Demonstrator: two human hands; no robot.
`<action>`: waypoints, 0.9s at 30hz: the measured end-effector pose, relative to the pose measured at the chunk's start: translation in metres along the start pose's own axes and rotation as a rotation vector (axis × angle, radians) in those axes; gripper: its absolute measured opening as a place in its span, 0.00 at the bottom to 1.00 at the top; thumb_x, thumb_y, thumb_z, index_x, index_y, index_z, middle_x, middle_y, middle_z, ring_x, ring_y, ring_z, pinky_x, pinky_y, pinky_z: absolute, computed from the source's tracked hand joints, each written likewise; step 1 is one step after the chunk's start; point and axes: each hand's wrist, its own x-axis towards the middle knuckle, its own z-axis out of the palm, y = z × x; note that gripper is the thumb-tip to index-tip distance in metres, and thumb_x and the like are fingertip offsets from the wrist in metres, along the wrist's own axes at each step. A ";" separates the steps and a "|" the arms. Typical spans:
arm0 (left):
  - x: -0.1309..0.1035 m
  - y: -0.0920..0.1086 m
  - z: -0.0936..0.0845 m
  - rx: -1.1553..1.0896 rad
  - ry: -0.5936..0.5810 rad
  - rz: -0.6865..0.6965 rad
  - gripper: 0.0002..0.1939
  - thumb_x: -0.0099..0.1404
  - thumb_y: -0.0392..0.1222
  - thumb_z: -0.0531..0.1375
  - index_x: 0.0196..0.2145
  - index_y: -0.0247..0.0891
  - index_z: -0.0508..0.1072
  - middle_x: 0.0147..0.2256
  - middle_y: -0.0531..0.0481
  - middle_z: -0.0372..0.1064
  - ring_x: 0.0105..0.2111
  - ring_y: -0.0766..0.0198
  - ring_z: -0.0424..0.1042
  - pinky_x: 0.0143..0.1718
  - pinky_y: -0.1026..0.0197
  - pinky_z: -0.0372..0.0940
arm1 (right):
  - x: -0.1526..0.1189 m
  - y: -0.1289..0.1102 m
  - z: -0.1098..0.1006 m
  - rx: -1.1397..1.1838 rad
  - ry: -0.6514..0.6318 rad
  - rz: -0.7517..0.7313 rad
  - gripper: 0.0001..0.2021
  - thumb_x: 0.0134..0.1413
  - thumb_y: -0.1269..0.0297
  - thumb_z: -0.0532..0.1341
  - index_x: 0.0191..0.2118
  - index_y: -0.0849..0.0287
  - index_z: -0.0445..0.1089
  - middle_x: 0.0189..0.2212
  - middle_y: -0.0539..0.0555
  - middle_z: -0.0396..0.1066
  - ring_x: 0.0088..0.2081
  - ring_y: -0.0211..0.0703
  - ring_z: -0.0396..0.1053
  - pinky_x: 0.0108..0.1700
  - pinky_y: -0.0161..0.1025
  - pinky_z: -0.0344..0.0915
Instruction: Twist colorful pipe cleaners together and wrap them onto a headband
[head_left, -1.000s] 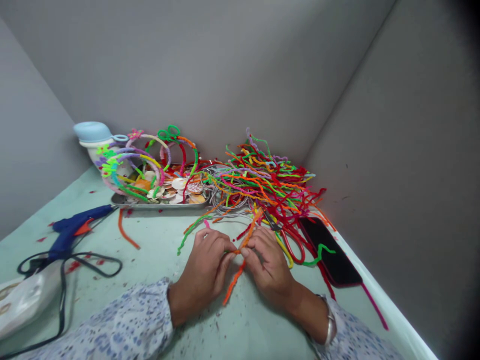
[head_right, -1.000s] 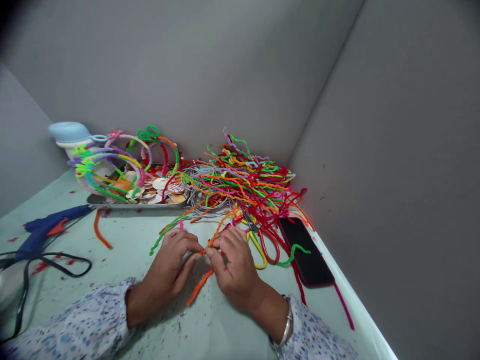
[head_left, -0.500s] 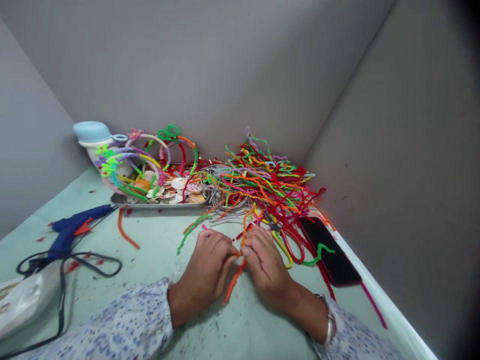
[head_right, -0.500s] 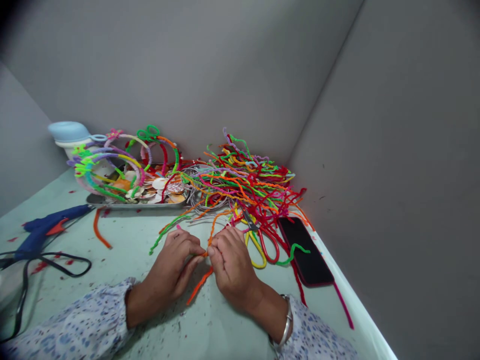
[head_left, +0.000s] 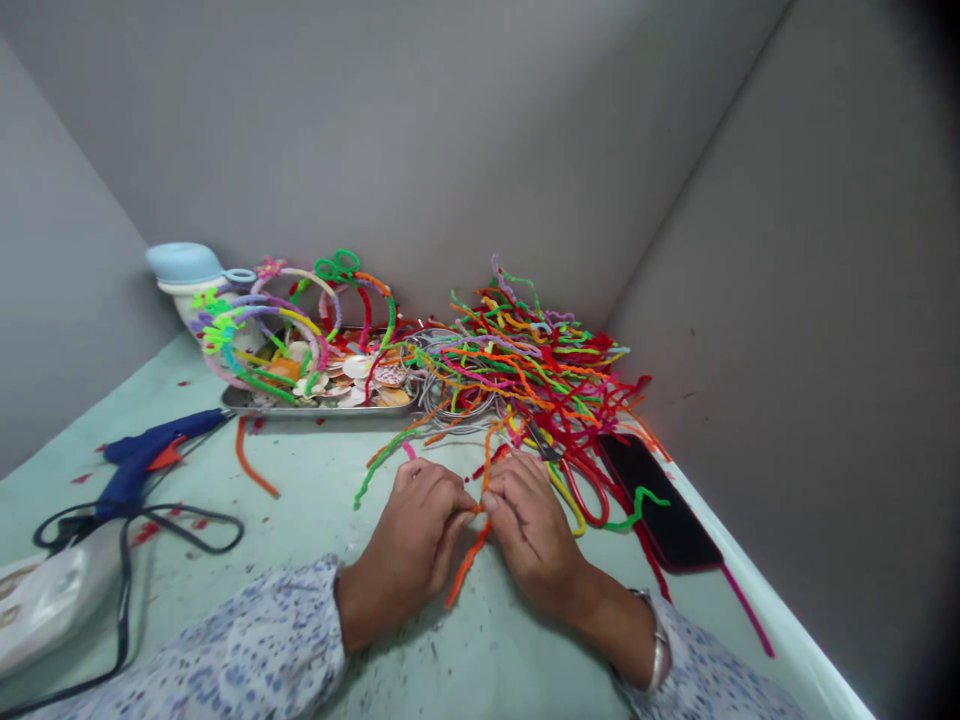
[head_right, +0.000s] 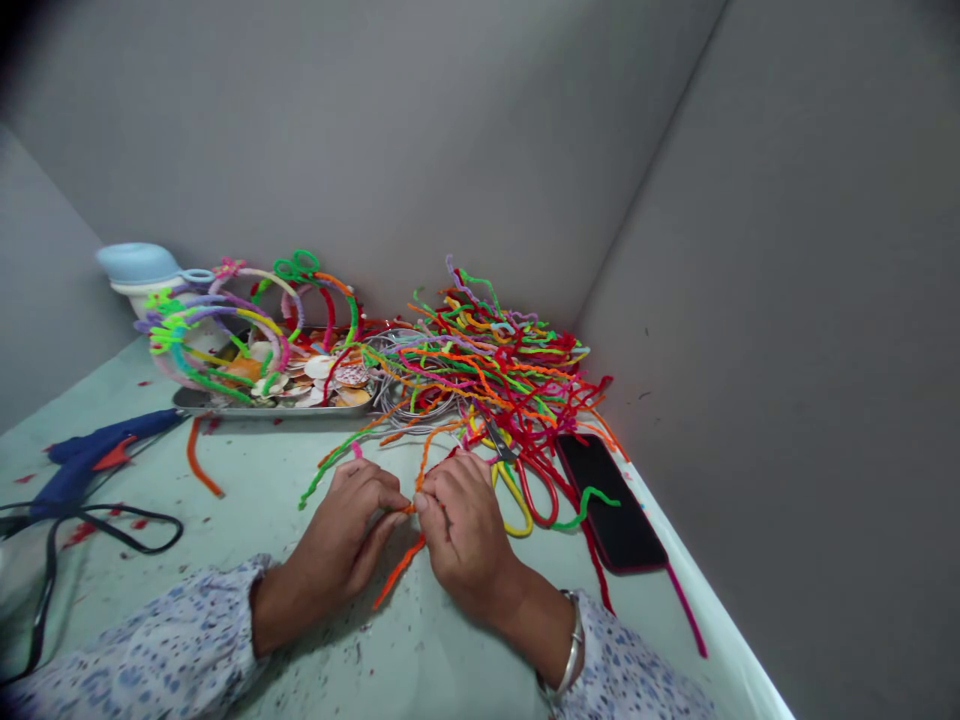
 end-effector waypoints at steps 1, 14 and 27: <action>0.000 0.000 0.000 0.000 -0.002 0.004 0.06 0.66 0.30 0.52 0.37 0.37 0.65 0.34 0.48 0.67 0.37 0.59 0.63 0.44 0.52 0.55 | 0.000 0.000 0.000 0.006 -0.003 0.000 0.08 0.62 0.71 0.48 0.32 0.57 0.60 0.30 0.52 0.63 0.36 0.44 0.59 0.43 0.46 0.55; 0.001 0.003 -0.003 -0.041 0.062 -0.126 0.04 0.68 0.35 0.51 0.37 0.38 0.65 0.34 0.48 0.66 0.36 0.58 0.64 0.42 0.52 0.58 | -0.004 -0.001 -0.003 -0.034 0.237 -0.050 0.07 0.56 0.69 0.60 0.42 0.56 0.65 0.37 0.55 0.67 0.42 0.47 0.65 0.46 0.48 0.62; 0.002 0.004 -0.005 -0.041 0.083 -0.117 0.05 0.68 0.33 0.52 0.39 0.39 0.66 0.35 0.48 0.66 0.38 0.59 0.64 0.43 0.53 0.58 | 0.000 0.005 -0.003 -0.164 0.229 -0.228 0.09 0.56 0.72 0.62 0.42 0.53 0.70 0.35 0.52 0.70 0.40 0.45 0.66 0.45 0.49 0.64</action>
